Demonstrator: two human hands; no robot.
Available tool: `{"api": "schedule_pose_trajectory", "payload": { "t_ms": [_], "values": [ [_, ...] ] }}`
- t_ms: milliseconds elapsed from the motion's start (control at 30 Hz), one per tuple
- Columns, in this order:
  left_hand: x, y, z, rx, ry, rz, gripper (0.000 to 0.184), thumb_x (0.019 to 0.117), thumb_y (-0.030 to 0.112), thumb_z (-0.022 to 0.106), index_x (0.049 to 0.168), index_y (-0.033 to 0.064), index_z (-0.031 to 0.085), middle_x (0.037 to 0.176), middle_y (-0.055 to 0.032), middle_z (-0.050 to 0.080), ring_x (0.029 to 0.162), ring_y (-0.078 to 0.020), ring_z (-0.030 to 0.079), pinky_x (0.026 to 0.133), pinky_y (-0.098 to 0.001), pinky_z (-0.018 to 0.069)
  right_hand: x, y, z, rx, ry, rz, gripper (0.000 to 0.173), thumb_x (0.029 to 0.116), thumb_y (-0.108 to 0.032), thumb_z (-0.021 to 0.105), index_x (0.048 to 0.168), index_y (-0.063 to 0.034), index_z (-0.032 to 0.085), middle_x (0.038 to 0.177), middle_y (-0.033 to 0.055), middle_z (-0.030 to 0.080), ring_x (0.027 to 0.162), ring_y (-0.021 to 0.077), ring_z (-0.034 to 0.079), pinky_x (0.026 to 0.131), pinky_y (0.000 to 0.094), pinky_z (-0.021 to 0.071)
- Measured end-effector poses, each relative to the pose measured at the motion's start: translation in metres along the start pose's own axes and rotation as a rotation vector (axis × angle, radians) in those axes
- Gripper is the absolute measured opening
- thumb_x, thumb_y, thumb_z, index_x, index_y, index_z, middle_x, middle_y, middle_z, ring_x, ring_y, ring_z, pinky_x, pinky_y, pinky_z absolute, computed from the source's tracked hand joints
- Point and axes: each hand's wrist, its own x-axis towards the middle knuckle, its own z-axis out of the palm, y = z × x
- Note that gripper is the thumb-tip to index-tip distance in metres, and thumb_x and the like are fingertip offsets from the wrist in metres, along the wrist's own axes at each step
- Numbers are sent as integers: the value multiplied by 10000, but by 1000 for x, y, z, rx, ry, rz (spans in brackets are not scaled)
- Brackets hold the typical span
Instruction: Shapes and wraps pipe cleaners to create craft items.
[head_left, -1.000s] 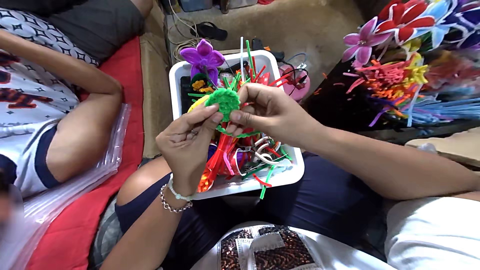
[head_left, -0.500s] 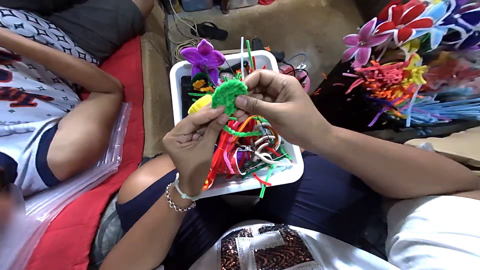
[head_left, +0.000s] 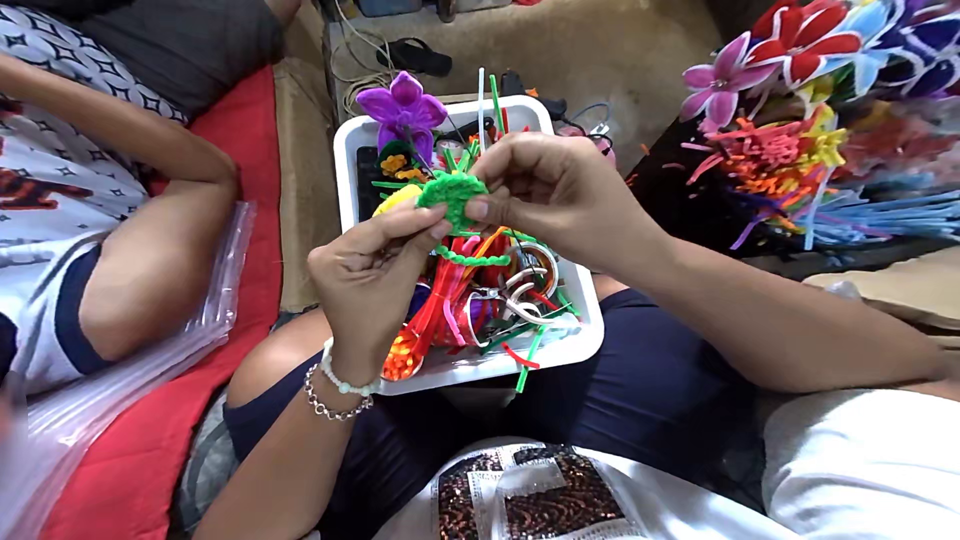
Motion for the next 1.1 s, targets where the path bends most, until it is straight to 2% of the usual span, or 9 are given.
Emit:
{"api": "schedule_pose_trajectory", "payload": {
  "t_ms": [133,267,400,467,533,633,800,967,1100],
  "values": [
    [-2,-2,6,-72,54,49,227,896,-46,742,1111,24,760,1156,-35,758,1051,-135,733,896,-265,619,-4,0,12,337,51,184,94,981,2,645,1061,11,595,965,80,706,832,146,746,795,312,657],
    [-6,-4,9,-99,86,52,220,907,-23,742,1121,28,759,1156,-32,753,1023,-125,732,868,-261,624,-7,1,25,685,61,351,119,975,50,622,1014,-43,559,950,72,698,852,160,745,836,335,642],
    [-2,-3,3,-74,67,50,218,903,-28,742,1111,34,767,1155,-29,760,1064,-133,729,917,-272,614,-4,6,17,335,-61,215,134,975,-31,662,1080,-12,581,951,62,701,829,112,723,765,270,633],
    [0,-2,1,-56,63,48,219,892,-34,753,1102,29,769,1141,-30,764,1058,-136,732,915,-274,616,-1,7,9,150,-33,80,220,965,-79,685,1149,13,606,978,56,689,840,92,694,749,248,611],
    [0,-2,1,-45,60,44,216,889,-39,754,1093,28,771,1136,-32,766,1042,-131,736,898,-268,620,1,5,5,114,6,27,186,978,-55,670,1134,27,610,965,67,691,825,104,706,745,258,629],
    [-1,-4,3,-73,76,67,209,895,-39,747,1090,29,773,1151,-57,763,1081,-171,731,921,-294,618,-1,2,9,196,37,89,113,973,0,655,1072,29,609,953,78,698,810,131,733,758,290,653],
    [-3,-7,6,-97,122,97,197,945,4,706,1134,26,757,1236,-97,737,1190,-235,693,988,-336,595,-8,-2,28,618,100,332,66,995,30,601,1029,-18,573,931,92,700,830,178,750,813,358,651],
    [-7,-5,8,-34,158,90,211,975,56,686,1176,49,751,1240,-36,739,1162,-157,701,966,-286,597,-12,-5,37,794,126,362,85,1003,38,576,996,-45,558,944,102,702,845,184,751,828,351,640],
    [-11,-5,14,-66,152,65,249,974,-3,663,1212,20,734,1281,-68,717,1174,-173,693,975,-305,595,-13,-3,41,857,154,391,85,1010,35,566,986,-46,555,972,112,699,893,191,747,879,355,624]
  ]
}}
